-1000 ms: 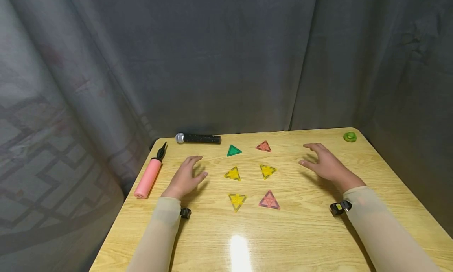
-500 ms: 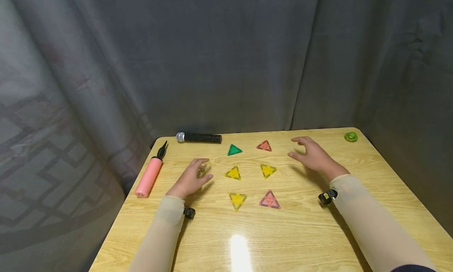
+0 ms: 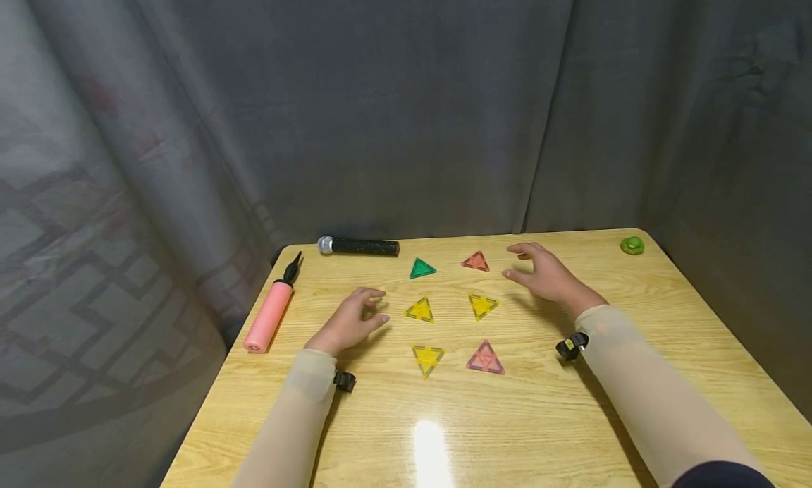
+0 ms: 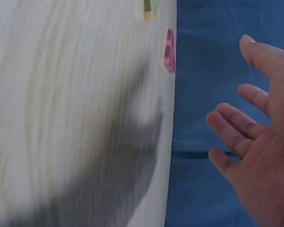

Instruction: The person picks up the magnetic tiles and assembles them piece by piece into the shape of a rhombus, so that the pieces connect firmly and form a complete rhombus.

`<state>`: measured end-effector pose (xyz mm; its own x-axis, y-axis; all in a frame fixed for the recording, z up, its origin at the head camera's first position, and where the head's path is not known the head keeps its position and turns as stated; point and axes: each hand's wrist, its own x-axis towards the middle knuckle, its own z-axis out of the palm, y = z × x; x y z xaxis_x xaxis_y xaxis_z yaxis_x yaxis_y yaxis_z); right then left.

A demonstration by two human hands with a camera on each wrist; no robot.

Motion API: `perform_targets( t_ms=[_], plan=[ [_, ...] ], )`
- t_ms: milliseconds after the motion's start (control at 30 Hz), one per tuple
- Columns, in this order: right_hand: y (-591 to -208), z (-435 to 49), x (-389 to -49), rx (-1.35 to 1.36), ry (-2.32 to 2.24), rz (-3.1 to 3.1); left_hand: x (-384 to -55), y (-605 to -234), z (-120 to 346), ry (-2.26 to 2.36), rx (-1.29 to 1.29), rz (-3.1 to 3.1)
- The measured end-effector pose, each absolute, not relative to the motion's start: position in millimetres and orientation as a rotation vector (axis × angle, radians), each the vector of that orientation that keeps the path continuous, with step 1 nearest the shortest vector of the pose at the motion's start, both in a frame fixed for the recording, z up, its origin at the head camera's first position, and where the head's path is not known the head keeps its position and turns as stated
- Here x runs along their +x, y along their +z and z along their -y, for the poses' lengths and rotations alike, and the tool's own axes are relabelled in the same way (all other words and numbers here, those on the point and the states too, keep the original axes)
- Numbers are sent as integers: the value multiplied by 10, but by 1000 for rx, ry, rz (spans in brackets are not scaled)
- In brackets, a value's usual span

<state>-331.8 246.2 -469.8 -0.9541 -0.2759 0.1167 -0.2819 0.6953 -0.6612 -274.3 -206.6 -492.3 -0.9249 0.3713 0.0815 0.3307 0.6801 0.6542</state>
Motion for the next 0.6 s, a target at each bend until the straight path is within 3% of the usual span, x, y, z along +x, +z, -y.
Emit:
perform_targets(
  t_ms=[600],
  plan=[
    [-4655,-2184,-3577,526,1205,2876,-2780,-4978,1928,1167,617,-2730]
  ],
)
